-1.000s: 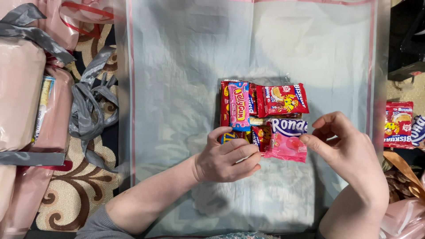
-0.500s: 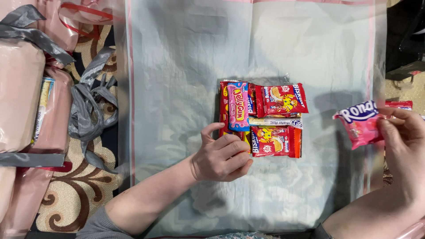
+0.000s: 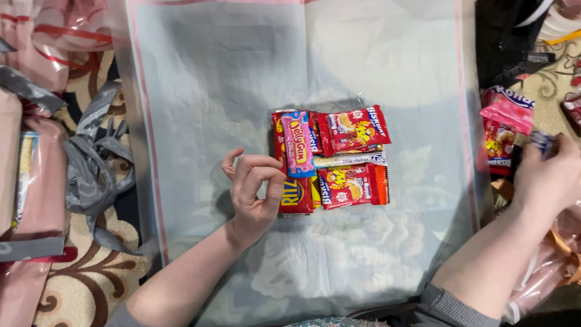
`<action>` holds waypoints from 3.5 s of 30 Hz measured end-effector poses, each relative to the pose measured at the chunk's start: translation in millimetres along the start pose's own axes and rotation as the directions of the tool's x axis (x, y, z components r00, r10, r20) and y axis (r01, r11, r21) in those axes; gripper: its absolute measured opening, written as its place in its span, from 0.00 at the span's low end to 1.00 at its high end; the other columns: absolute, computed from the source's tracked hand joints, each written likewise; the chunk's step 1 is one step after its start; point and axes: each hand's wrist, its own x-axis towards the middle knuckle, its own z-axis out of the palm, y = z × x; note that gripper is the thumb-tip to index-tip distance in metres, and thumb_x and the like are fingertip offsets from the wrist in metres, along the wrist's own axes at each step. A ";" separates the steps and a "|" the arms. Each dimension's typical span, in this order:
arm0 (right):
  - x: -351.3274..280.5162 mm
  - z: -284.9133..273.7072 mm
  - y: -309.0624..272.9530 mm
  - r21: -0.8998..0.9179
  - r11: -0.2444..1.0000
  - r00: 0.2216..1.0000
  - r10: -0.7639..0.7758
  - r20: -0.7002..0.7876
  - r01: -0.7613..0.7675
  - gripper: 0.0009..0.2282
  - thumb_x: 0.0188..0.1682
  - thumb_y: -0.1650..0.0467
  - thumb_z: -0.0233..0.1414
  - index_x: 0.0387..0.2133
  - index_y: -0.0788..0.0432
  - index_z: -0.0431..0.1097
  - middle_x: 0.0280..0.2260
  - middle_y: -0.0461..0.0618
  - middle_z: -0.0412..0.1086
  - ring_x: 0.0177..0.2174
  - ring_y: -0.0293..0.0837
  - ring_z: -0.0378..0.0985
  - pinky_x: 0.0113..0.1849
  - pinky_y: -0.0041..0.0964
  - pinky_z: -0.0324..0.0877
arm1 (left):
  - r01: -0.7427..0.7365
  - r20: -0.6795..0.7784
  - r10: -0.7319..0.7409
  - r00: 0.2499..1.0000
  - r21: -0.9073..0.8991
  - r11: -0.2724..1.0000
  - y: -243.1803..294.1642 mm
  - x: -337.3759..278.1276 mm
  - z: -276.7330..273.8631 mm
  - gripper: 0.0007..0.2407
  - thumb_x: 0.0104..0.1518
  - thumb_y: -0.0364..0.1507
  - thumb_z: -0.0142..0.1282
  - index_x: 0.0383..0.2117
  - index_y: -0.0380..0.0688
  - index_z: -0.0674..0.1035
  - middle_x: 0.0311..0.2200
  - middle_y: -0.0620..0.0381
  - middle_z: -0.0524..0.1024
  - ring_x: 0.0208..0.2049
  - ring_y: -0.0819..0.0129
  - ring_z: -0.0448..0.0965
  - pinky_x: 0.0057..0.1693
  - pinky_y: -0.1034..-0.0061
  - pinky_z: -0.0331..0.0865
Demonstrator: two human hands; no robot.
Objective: The person arranges snacks into a floral-themed gift box by placing several snack packages and candy bars onto a sheet of paper.
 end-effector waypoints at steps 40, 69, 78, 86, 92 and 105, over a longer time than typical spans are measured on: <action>1.4 -12.1 -21.0 0.385 0.907 0.930 -0.021 -0.367 0.172 0.13 0.48 0.87 0.59 0.45 0.69 0.71 0.40 0.64 0.76 0.38 0.54 0.83 0.35 0.43 0.79 | -0.054 0.040 0.053 0.998 0.023 0.998 -1.6 -3.4 4.1 0.07 0.61 0.28 0.52 0.23 0.49 0.74 0.31 0.63 0.76 0.33 0.75 0.74 0.65 0.53 0.48; -76.3 -91.2 -258.2 0.817 0.264 0.836 -0.368 -0.406 0.513 0.11 0.54 0.83 0.55 0.50 0.76 0.69 0.47 0.69 0.72 0.50 0.64 0.78 0.51 0.50 0.74 | 0.536 0.421 -0.335 0.843 -0.600 0.593 -16.3 27.5 -15.4 0.11 0.62 0.27 0.51 0.22 0.35 0.78 0.26 0.46 0.75 0.30 0.68 0.71 0.43 0.74 0.67; -71.9 -58.9 -247.3 0.828 0.172 0.831 -0.288 -0.475 0.533 0.11 0.58 0.81 0.50 0.52 0.78 0.63 0.50 0.71 0.69 0.52 0.63 0.75 0.53 0.52 0.71 | 0.699 0.394 -0.632 0.668 -0.625 0.348 -73.8 27.7 -59.8 0.12 0.66 0.30 0.49 0.23 0.39 0.76 0.25 0.50 0.75 0.27 0.67 0.79 0.41 0.79 0.71; -83.2 -80.8 -265.8 0.711 0.116 0.692 -0.383 -0.612 0.693 0.10 0.52 0.83 0.55 0.47 0.78 0.69 0.47 0.73 0.71 0.49 0.70 0.76 0.54 0.62 0.69 | 0.673 0.534 -0.422 0.732 -0.474 0.567 13.5 40.4 -29.0 0.19 0.65 0.37 0.46 0.52 0.31 0.77 0.42 0.43 0.82 0.42 0.59 0.84 0.52 0.63 0.78; -101.5 -76.8 -283.9 0.589 0.056 0.533 -0.503 -0.680 0.806 0.06 0.49 0.79 0.58 0.37 0.62 0.81 0.46 0.65 0.77 0.47 0.63 0.79 0.59 0.59 0.66 | 0.586 0.452 -0.380 0.807 -0.691 0.423 44.2 23.5 24.1 0.24 0.62 0.38 0.57 0.60 0.34 0.72 0.52 0.43 0.77 0.50 0.61 0.79 0.59 0.62 0.74; -90.3 -90.5 -259.9 0.681 0.038 0.546 -0.632 -0.550 0.731 0.09 0.49 0.78 0.60 0.41 0.73 0.78 0.42 0.69 0.76 0.38 0.65 0.81 0.42 0.58 0.77 | 0.501 0.306 -0.399 0.864 -0.593 0.630 34.3 7.9 12.2 0.16 0.59 0.24 0.55 0.54 0.34 0.76 0.43 0.47 0.81 0.44 0.70 0.80 0.53 0.70 0.77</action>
